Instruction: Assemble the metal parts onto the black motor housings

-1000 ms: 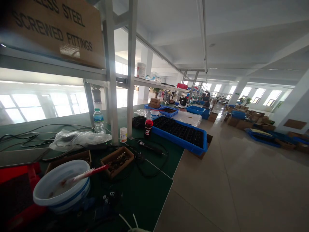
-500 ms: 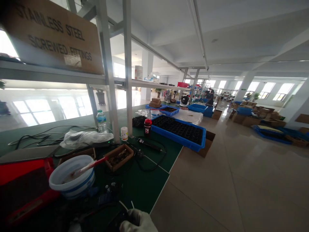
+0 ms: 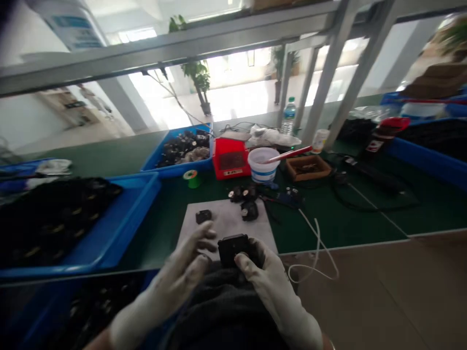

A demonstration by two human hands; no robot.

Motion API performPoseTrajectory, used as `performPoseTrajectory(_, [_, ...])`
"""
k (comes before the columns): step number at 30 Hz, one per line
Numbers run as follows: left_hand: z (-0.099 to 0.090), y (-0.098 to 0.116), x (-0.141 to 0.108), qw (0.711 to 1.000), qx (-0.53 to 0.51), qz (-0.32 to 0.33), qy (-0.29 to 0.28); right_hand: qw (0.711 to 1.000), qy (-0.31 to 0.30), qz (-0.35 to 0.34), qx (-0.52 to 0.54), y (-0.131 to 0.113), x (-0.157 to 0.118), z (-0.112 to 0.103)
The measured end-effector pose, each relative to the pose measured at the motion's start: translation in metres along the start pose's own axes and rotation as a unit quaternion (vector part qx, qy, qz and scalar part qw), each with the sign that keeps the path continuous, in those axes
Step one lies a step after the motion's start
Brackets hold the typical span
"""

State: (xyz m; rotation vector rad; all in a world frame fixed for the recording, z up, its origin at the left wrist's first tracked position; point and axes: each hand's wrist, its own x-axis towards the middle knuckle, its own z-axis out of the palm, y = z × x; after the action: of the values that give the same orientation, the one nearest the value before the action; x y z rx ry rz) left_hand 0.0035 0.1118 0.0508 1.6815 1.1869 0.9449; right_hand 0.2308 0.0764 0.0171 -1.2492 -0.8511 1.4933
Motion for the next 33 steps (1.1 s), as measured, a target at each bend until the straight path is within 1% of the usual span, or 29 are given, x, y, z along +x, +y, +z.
performPoseTrajectory(1, [0.009, -0.006, -0.015, 0.999, -0.017, -0.036, -0.001, 1.0, -0.017, -0.007, -0.019, 0.008, -0.002, 0.009])
performPoseTrajectory(3, [0.028, -0.02, -0.037, 0.992, -0.075, -0.106, 0.0, 0.996, -0.051, -0.018, -0.065, 0.024, -0.007, 0.021])
performPoseTrajectory(5, [0.039, -0.033, -0.053, 0.985, -0.108, -0.134, 0.013, 0.991, -0.073, -0.021, -0.112, 0.036, -0.012, 0.026])
performPoseTrajectory(8, [0.04, -0.046, -0.073, 0.986, -0.096, -0.139, 0.012, 0.981, -0.093, 0.006, -0.169, 0.045, -0.02, 0.026])
performPoseTrajectory(10, [0.038, -0.049, -0.084, 0.986, -0.08, -0.147, 0.011, 0.976, -0.114, 0.022, -0.185, 0.046, -0.026, 0.026])
performPoseTrajectory(12, [0.038, -0.048, -0.092, 0.987, -0.064, -0.145, 0.026, 0.975, -0.136, 0.019, -0.176, 0.046, -0.033, 0.025])
performPoseTrajectory(15, [0.042, -0.046, -0.099, 0.99, -0.041, -0.125, 0.049, 0.976, -0.152, 0.01, -0.155, 0.047, -0.04, 0.024])
performPoseTrajectory(17, [0.046, -0.048, -0.103, 0.991, -0.031, -0.12, 0.058, 0.979, -0.142, 0.018, -0.148, 0.049, -0.042, 0.024])
performPoseTrajectory(19, [0.05, -0.055, -0.104, 0.988, -0.043, -0.135, 0.066, 0.982, -0.124, 0.03, -0.142, 0.053, -0.041, 0.026])
performPoseTrajectory(22, [0.057, -0.07, -0.103, 0.973, -0.112, -0.185, 0.075, 0.984, -0.098, 0.051, -0.14, 0.06, -0.037, 0.032])
performPoseTrajectory(24, [0.059, -0.074, -0.1, 0.956, -0.177, -0.218, 0.08, 0.982, -0.113, 0.05, -0.143, 0.062, -0.036, 0.035])
performPoseTrajectory(26, [0.057, -0.07, -0.098, 0.933, -0.252, -0.245, 0.085, 0.973, -0.15, 0.01, -0.175, 0.058, -0.034, 0.032])
performPoseTrajectory(27, [0.054, -0.067, -0.097, 0.918, -0.289, -0.257, 0.085, 0.967, -0.156, -0.016, -0.199, 0.053, -0.032, 0.027])
performPoseTrajectory(28, [0.049, -0.063, -0.098, 0.906, -0.318, -0.264, 0.088, 0.962, -0.146, -0.042, -0.227, 0.046, -0.027, 0.019])
performPoseTrajectory(29, [0.044, -0.06, -0.099, 0.901, -0.33, -0.264, 0.095, 0.957, -0.116, -0.063, -0.258, 0.037, -0.02, 0.008])
performPoseTrajectory(30, [0.039, -0.058, -0.101, 0.905, -0.324, -0.256, 0.106, 0.954, -0.067, -0.073, -0.283, 0.025, -0.01, -0.006])
performPoseTrajectory(31, [0.033, -0.058, -0.104, 0.914, -0.303, -0.241, 0.12, 0.948, -0.012, -0.083, -0.307, 0.011, 0.002, -0.022])
performPoseTrajectory(32, [0.028, -0.06, -0.106, 0.923, -0.28, -0.228, 0.133, 0.937, 0.053, -0.092, -0.334, -0.005, 0.017, -0.04])
performPoseTrajectory(33, [0.024, -0.064, -0.109, 0.928, -0.267, -0.22, 0.139, 0.92, 0.115, -0.094, -0.363, -0.021, 0.033, -0.059])
